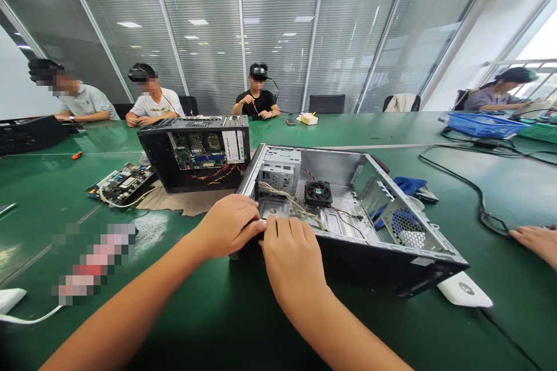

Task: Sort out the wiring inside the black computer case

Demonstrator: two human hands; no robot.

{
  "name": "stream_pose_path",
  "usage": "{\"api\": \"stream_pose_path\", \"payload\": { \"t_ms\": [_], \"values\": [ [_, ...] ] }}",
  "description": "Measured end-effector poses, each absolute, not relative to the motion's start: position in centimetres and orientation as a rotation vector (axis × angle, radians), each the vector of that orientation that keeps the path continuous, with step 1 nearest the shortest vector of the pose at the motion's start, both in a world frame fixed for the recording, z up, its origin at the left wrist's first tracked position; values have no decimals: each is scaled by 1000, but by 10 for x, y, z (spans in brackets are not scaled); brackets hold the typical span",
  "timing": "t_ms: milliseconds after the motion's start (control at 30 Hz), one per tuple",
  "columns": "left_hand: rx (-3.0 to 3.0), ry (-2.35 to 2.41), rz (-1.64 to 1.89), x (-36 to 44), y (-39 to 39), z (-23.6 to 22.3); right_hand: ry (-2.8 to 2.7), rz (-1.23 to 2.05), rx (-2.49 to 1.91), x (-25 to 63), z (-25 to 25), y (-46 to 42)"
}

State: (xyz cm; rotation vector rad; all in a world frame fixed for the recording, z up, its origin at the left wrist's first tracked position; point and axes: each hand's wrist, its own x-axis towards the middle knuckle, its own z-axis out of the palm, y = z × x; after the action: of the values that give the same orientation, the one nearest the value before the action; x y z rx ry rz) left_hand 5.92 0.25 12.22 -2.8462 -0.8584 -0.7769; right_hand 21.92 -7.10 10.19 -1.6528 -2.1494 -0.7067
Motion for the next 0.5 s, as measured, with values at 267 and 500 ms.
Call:
{"api": "stream_pose_path", "payload": {
  "t_ms": [267, 500],
  "values": [
    [-2978, -706, -639, 56, -37, 131, -2173, -772, -1466, 230, 105, -120],
    [-3055, -843, -741, 45, -74, 137, -2086, -663, -1350, 298, 52, -176]
  ]
}}
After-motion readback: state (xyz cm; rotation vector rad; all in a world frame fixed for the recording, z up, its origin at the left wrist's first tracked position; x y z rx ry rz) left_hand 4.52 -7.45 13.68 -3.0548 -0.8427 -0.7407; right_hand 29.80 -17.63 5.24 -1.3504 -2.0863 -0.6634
